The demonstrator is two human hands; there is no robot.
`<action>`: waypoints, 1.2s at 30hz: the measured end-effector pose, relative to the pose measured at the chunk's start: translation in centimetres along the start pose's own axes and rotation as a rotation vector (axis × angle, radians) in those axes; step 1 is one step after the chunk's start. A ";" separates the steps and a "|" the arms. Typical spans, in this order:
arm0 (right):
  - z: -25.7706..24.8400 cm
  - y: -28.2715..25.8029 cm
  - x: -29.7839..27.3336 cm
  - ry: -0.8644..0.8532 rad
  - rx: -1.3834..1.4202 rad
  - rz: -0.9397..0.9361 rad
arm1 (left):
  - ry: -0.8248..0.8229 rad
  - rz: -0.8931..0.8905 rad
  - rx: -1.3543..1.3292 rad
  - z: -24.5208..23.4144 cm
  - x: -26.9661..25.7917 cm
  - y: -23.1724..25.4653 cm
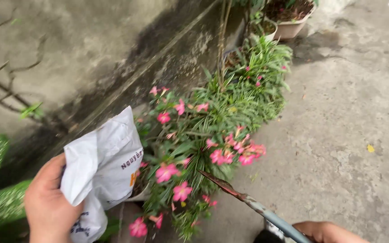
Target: Applying soil or fertilizer to multiple potted plants in an outdoor garden using a trowel.
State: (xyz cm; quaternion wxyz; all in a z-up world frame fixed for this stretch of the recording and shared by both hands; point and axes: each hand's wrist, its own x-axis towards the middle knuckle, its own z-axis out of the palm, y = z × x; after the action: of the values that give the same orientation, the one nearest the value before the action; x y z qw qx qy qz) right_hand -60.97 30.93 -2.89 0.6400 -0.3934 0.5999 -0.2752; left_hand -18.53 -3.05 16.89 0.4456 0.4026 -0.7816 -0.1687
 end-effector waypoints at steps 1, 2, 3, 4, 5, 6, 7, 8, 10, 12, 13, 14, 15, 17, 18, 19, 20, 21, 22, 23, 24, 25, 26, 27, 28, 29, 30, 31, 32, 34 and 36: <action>-3.0 0.7 -0.3 0.009 -0.005 -0.009 | 0.007 0.011 -0.006 1.7 0.5 0.8; -6.7 1.2 -0.8 0.066 -0.018 0.028 | 0.015 -0.001 0.019 3.7 0.9 1.7; -10.4 1.5 -1.3 0.123 -0.029 0.063 | 0.024 -0.014 0.043 5.7 1.3 2.7; -14.8 1.1 -1.5 0.143 -0.054 0.041 | 0.054 0.005 0.027 8.5 2.1 3.1; -19.3 0.6 -1.6 0.207 -0.071 0.062 | 0.071 -0.011 -0.022 11.2 3.1 3.5; -22.8 0.3 -2.1 0.263 -0.076 0.094 | 0.074 -0.036 -0.064 13.5 3.6 3.9; -26.2 0.0 -2.5 0.274 -0.088 0.082 | 0.089 -0.026 -0.073 16.3 4.8 5.2; -28.9 0.3 -3.1 0.321 -0.088 0.123 | 0.090 -0.083 -0.124 18.7 5.3 6.3; -33.5 1.2 -3.9 0.361 -0.089 0.173 | 0.088 -0.152 -0.173 24.1 6.2 9.0; -36.4 2.8 -4.3 0.425 -0.068 0.286 | 0.070 -0.220 -0.081 29.4 6.9 11.8; -37.3 3.2 -4.4 0.404 -0.063 0.304 | 0.058 -0.241 -0.067 31.8 7.2 13.1; -37.9 3.7 -4.4 0.408 -0.054 0.354 | 0.057 -0.262 -0.022 34.0 7.3 14.2; -38.5 4.1 -4.1 0.413 -0.046 0.404 | 0.056 -0.283 0.022 36.2 7.5 15.0; -40.4 1.7 -2.7 0.401 0.135 0.376 | 0.041 -0.320 -0.057 41.4 7.1 14.1; -41.4 0.4 -1.8 0.416 0.314 0.332 | 0.036 -0.337 -0.154 44.1 7.0 13.5; -42.5 0.8 -0.6 0.402 0.317 0.346 | 0.030 -0.351 -0.142 46.4 6.7 13.2; -43.7 0.9 0.8 0.421 0.286 0.326 | 0.022 -0.380 -0.189 48.8 6.7 12.8; -44.9 1.0 2.3 0.440 0.255 0.306 | 0.016 -0.408 -0.236 51.2 6.8 12.3; -46.2 1.2 3.9 0.431 0.259 0.317 | 0.010 -0.419 -0.228 53.4 7.0 11.9; -47.6 1.4 5.6 0.434 0.263 0.322 | 0.001 -0.466 -0.297 55.7 7.3 11.5; -49.1 1.7 7.5 0.435 0.266 0.325 | -0.004 -0.513 -0.365 58.1 7.5 10.8; -50.5 1.9 9.5 0.426 0.268 0.334 | -0.007 -0.523 -0.357 60.2 7.8 10.1; -51.7 2.1 11.3 0.455 0.298 0.367 | -0.034 -0.524 -0.296 62.2 8.0 9.5; -53.0 2.1 13.1 0.484 0.327 0.400 | -0.062 -0.524 -0.235 64.1 8.4 8.9; -55.1 2.3 15.8 0.482 0.325 0.400 | -0.060 -0.525 -0.234 66.6 9.8 7.8; -57.2 2.5 18.5 0.454 0.286 0.414 | -0.074 -0.460 -0.219 69.1 11.1 6.8; -58.3 3.3 20.1 0.413 0.249 0.449 | -0.098 -0.417 -0.196 70.7 11.1 6.3; -59.2 2.4 22.2 0.399 0.250 0.470 | -0.106 -0.439 -0.187 72.5 11.5 5.6; -60.6 1.4 24.7 0.384 0.193 0.428 | -0.147 -0.509 -0.208 74.8 12.3 4.8; -63.3 0.6 30.2 0.353 0.141 0.389 | -0.188 -0.589 -0.213 78.5 13.4 3.3; -65.8 1.1 35.7 0.307 0.102 0.299 | -0.180 -0.470 -0.160 81.5 13.8 1.9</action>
State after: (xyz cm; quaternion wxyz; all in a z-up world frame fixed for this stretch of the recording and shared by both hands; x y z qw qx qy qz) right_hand -121.30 -9.30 -21.58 0.5939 -0.2210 0.7272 -0.2638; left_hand -91.13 -20.33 -18.69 0.3533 0.5201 -0.6872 -0.3640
